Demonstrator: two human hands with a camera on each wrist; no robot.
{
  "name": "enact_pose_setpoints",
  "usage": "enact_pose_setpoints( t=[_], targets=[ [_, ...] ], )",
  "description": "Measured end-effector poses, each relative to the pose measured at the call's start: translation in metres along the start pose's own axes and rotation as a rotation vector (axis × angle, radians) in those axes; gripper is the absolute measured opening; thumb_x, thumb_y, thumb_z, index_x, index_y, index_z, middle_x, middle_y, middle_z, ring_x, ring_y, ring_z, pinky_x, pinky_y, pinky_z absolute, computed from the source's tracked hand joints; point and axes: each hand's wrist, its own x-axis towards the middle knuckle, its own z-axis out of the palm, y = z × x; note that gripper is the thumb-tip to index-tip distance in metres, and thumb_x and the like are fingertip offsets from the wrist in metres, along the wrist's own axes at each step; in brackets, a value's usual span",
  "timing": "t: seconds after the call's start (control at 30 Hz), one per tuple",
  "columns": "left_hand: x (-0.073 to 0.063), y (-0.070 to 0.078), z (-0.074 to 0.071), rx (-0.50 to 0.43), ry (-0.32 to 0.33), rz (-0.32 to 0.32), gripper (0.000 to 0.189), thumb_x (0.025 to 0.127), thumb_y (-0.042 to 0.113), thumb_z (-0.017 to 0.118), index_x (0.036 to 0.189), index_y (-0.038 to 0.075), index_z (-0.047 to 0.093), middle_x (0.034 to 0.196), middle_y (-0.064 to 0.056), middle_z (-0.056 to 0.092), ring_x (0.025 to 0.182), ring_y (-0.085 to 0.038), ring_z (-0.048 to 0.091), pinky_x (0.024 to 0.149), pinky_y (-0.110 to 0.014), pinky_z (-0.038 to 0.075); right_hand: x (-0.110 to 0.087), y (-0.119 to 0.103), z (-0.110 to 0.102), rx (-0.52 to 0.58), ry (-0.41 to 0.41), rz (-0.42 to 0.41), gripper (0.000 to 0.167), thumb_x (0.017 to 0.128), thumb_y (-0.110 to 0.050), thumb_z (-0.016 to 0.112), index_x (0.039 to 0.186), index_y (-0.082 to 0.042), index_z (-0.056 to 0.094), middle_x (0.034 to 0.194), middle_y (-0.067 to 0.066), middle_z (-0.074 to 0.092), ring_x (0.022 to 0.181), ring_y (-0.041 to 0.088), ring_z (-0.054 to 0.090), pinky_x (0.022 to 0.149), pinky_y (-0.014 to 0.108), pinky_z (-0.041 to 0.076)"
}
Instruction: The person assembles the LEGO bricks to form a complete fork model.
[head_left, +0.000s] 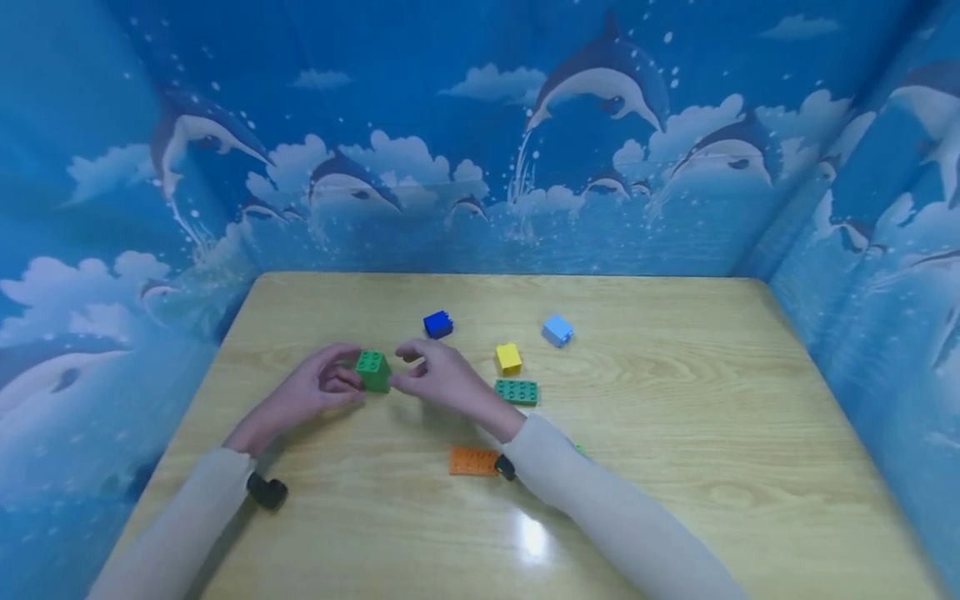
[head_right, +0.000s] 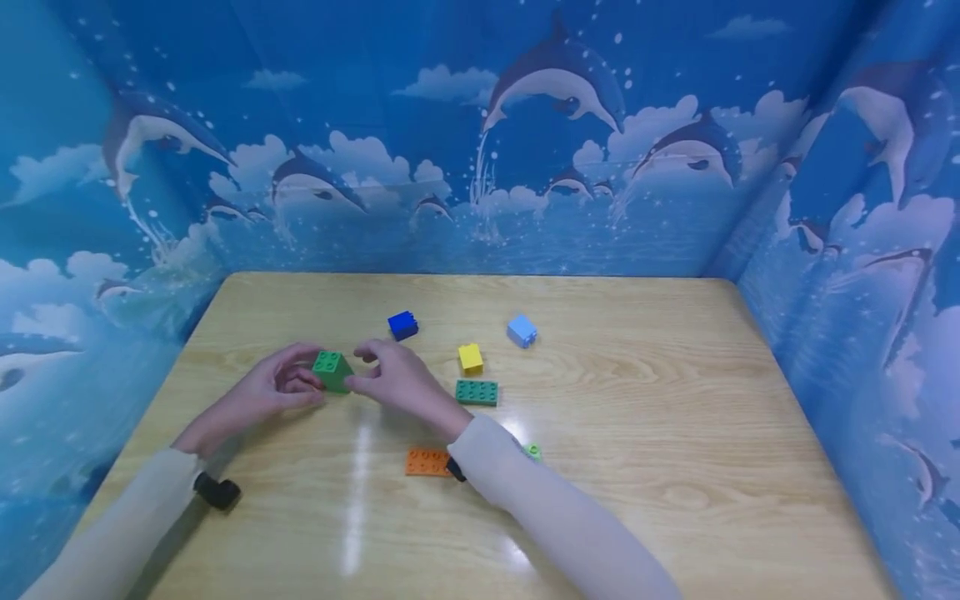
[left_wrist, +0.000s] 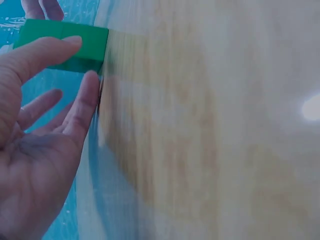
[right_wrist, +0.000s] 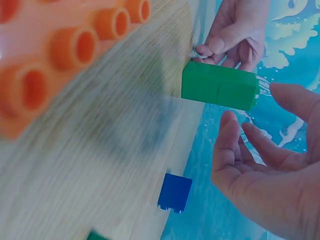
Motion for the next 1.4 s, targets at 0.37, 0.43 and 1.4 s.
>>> enact_pose_setpoints(
  t=[0.37, 0.43, 1.4],
  targets=[
    [-0.031, 0.010, 0.013, 0.203, 0.077, 0.019, 0.018, 0.103, 0.020, 0.079, 0.111, 0.008, 0.068, 0.093, -0.008, 0.067, 0.081, -0.023, 0.063, 0.065, -0.031, 0.053, -0.037, 0.011, -0.035, 0.072, 0.102, -0.134, 0.028, 0.110, -0.016, 0.067, 0.136, -0.007, 0.072, 0.130, 0.010, 0.074, 0.111, 0.021, 0.070, 0.090, 0.032, 0.060],
    [-0.035, 0.014, 0.017, 0.212, 0.058, 0.029, 0.014, 0.104, 0.020, 0.077, 0.110, 0.009, 0.070, 0.092, -0.006, 0.068, 0.080, -0.023, 0.063, 0.065, -0.032, 0.053, -0.045, 0.014, -0.042, 0.072, 0.113, -0.138, 0.027, 0.110, -0.015, 0.066, 0.135, -0.007, 0.072, 0.127, 0.008, 0.075, 0.109, 0.021, 0.071, 0.090, 0.033, 0.060],
    [-0.033, 0.066, 0.115, 0.250, -0.098, -0.044, 0.062, 0.097, 0.037, 0.084, 0.150, 0.017, 0.058, 0.125, -0.003, 0.061, 0.091, -0.020, 0.060, 0.071, -0.033, 0.055, -0.172, 0.096, -0.095, -0.140, 0.225, -0.043, 0.024, 0.099, -0.014, 0.082, 0.122, -0.009, 0.077, 0.111, 0.002, 0.068, 0.097, 0.021, 0.062, 0.085, 0.031, 0.057]
  ],
)
